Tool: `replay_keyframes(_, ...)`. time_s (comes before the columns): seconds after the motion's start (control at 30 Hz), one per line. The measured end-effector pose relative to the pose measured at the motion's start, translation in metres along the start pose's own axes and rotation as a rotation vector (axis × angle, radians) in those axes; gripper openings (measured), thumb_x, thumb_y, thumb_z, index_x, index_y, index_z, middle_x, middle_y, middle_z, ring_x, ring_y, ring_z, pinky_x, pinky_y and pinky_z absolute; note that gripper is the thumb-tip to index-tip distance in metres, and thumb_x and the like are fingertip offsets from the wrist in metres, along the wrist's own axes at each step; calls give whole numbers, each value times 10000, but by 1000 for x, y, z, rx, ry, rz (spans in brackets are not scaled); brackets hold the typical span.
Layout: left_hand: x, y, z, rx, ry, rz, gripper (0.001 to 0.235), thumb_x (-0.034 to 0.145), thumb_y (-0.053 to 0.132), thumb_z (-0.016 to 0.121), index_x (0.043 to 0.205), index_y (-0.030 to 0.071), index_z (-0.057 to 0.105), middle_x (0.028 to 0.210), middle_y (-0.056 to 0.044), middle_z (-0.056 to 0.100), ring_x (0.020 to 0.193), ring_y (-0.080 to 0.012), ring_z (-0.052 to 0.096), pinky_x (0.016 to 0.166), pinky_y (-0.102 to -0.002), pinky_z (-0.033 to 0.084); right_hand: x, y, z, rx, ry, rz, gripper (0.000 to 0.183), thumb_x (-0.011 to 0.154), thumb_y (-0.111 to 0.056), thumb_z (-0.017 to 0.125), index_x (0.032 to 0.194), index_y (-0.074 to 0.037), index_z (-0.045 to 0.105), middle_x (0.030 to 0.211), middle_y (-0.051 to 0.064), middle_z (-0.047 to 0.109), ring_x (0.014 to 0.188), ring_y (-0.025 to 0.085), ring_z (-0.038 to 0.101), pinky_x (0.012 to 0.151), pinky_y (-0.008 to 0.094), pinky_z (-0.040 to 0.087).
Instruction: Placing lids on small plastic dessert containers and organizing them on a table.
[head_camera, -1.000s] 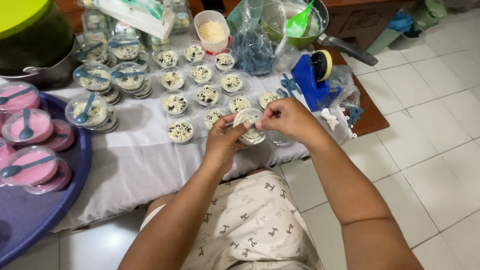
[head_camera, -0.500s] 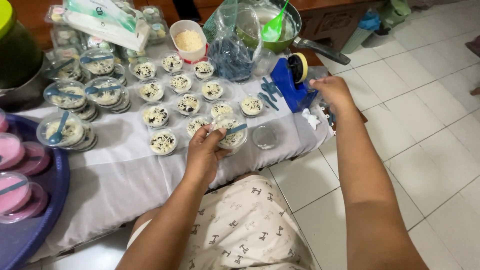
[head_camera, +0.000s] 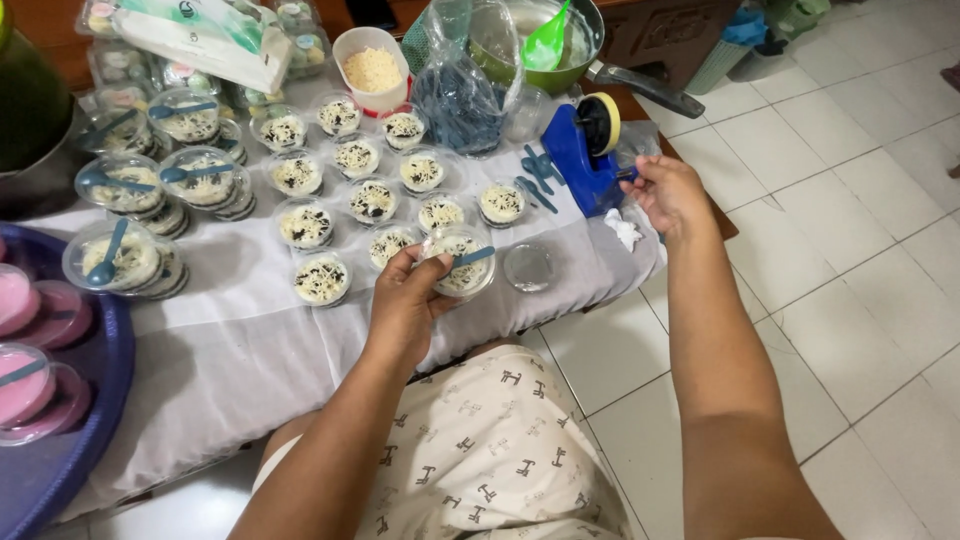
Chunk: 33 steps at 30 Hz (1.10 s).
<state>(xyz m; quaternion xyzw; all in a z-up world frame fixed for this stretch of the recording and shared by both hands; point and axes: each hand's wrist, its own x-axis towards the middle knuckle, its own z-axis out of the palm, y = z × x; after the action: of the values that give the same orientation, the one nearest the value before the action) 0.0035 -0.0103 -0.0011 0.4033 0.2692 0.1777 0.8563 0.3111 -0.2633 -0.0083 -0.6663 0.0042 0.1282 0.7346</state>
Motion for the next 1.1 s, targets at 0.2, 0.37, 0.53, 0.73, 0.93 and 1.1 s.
replay_keyframes(0.2,-1,1,-1,9,4,3,289,825,126,782,1079,46,670,822,-83,647,710,-250,751,632,-386,659,-8,39,-18,62,6,-23,104,957,-113,741,953,-87,640,823,4,645,840,118,721,937,335,639)
replay_keyframes(0.37,-2,2,0,8,4,7,290,827,126,775,1087,55,668,822,-76,635,709,-243,749,638,-382,658,-15,39,-14,-38,43,-69,95,951,-100,729,955,-74,638,835,15,640,835,124,732,897,305,637)
replay_keyframes(0.53,-1,0,0,17,3,-2,283,828,127,773,1084,62,670,823,-65,636,714,-231,748,643,-371,656,2,49,-15,-410,133,-162,63,950,-137,676,1001,-103,695,829,93,671,686,175,746,675,301,646)
replay_keyframes(0.73,-1,-2,-2,-3,1,7,281,826,117,774,1076,47,668,815,-73,646,713,-240,755,645,-380,656,-5,44,-7,-722,188,-325,51,940,-130,705,926,-95,738,772,128,709,626,219,743,538,292,614)
replay_keyframes(0.93,0,-2,0,-8,5,8,323,815,120,794,1102,43,669,822,-90,648,713,-236,747,640,-382,656,-32,42,-7,-798,168,-342,102,903,-49,655,907,-98,744,806,100,726,689,165,743,565,280,607)
replay_keyframes(1.1,0,-5,2,52,62,91,418,812,129,809,1187,22,659,858,-92,613,724,-191,699,625,-325,634,-122,-12,44,-58,-119,-212,68,952,-81,696,990,-54,646,777,23,654,653,90,699,542,189,630)
